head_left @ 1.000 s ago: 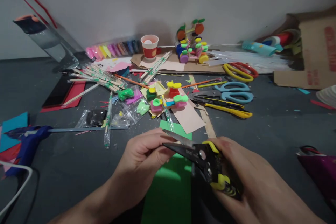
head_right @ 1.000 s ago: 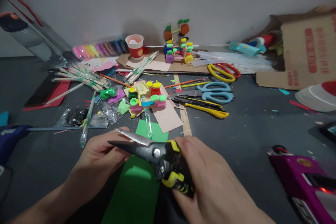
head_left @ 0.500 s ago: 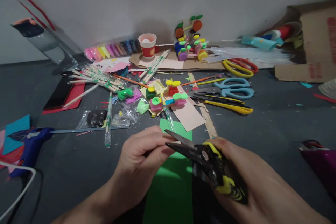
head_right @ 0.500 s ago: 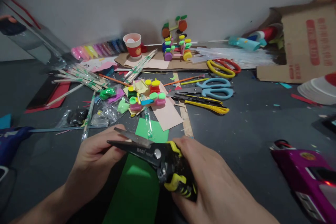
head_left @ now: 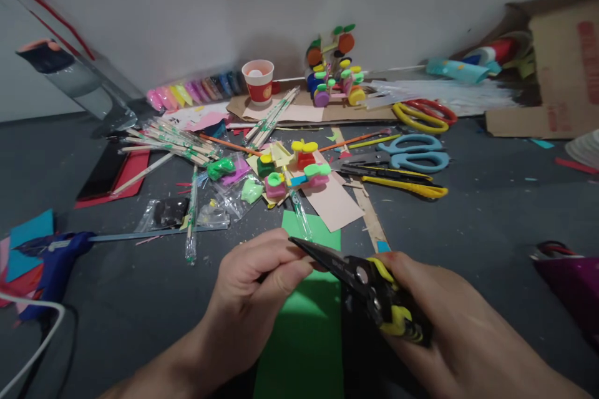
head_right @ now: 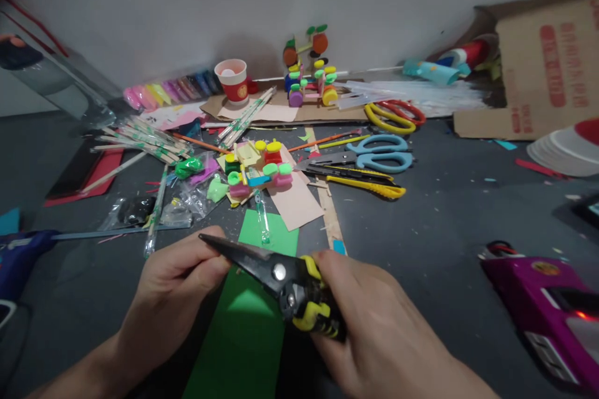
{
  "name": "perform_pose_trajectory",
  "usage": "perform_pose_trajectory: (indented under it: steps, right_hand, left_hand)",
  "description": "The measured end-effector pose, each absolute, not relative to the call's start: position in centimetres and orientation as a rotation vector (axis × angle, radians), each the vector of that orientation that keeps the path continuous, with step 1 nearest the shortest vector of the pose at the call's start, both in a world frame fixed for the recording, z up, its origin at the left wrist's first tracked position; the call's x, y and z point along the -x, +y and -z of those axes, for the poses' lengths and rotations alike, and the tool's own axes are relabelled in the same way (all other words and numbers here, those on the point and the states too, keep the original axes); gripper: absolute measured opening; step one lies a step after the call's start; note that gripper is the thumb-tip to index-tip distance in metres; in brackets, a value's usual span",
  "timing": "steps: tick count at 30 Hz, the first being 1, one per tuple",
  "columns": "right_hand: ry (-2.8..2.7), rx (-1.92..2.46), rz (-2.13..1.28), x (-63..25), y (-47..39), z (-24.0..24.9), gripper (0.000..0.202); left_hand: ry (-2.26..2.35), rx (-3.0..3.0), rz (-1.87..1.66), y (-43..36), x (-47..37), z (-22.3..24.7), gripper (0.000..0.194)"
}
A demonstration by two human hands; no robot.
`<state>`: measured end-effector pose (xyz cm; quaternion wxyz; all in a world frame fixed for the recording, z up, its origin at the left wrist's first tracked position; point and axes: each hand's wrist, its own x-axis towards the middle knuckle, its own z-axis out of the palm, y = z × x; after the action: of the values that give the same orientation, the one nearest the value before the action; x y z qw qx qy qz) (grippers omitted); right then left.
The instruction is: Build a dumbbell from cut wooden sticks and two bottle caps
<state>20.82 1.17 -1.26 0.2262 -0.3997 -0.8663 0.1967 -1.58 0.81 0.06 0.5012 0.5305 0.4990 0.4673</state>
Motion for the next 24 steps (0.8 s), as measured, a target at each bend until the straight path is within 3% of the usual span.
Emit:
perform_pose_trajectory:
  steps: [8, 12, 21, 24]
  right_hand:
    - [-2.287, 1.199, -0.91, -20.7, 1.9, 0.7, 0.023]
    - [-2.32, 1.17, -0.86, -21.0, 1.6, 0.3, 0.011]
    - [-2.426, 1.131, -0.679, -21.6, 1.4, 0.6, 0.024]
    - [-2.416, 1.131, -0.697, -21.5, 1.4, 0.8, 0.016]
  left_hand:
    - [1.09, -1.282, -1.107, 0.3, 2.0, 0.9, 0.025]
    - [1.081, -1.378, -1.053, 0.3, 2.2, 0.9, 0.027]
    - [1.062, -1.491, -1.07, 0.5, 2.4, 1.2, 0.025]
    - [1.082, -1.531, -1.068, 0.5, 2.3, 1.1, 0.031]
